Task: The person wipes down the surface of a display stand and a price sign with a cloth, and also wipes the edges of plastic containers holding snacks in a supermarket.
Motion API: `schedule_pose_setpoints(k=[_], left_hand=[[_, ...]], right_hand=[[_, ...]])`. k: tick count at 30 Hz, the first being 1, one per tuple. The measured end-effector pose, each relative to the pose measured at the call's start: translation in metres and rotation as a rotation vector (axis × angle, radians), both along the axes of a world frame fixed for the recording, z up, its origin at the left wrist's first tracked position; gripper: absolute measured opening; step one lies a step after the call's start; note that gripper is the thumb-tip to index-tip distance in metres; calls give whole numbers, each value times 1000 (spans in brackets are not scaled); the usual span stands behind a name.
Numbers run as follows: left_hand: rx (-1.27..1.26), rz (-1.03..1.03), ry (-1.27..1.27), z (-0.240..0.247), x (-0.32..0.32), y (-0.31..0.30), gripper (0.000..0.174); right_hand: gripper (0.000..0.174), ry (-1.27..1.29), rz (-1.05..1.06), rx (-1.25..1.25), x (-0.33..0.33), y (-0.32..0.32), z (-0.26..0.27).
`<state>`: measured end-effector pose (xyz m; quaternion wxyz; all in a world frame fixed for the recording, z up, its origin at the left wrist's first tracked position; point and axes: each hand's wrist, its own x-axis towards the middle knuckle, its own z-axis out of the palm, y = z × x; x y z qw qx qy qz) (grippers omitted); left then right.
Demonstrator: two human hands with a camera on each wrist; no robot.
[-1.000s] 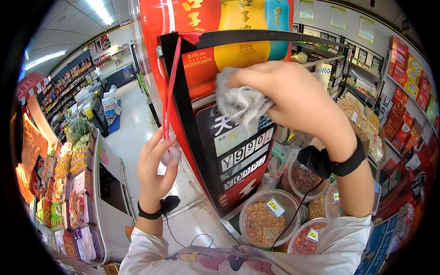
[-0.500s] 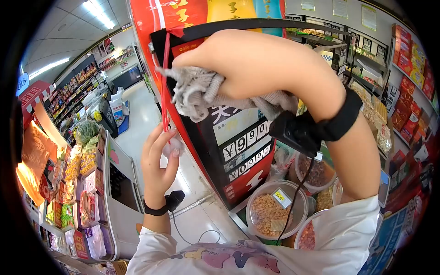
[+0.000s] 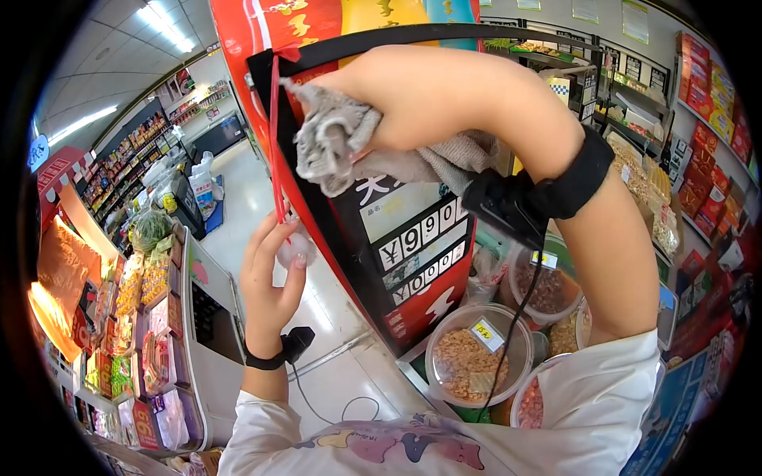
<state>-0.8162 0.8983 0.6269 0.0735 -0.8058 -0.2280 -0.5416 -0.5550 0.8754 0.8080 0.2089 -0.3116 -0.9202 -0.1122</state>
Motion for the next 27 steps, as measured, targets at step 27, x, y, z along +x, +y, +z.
schedule_pose_setpoints(k=[27], left_hand=[[-3,10,-32,-3,6,-3,41]], right_hand=[[43,-71,-51,-376,11,8,23]])
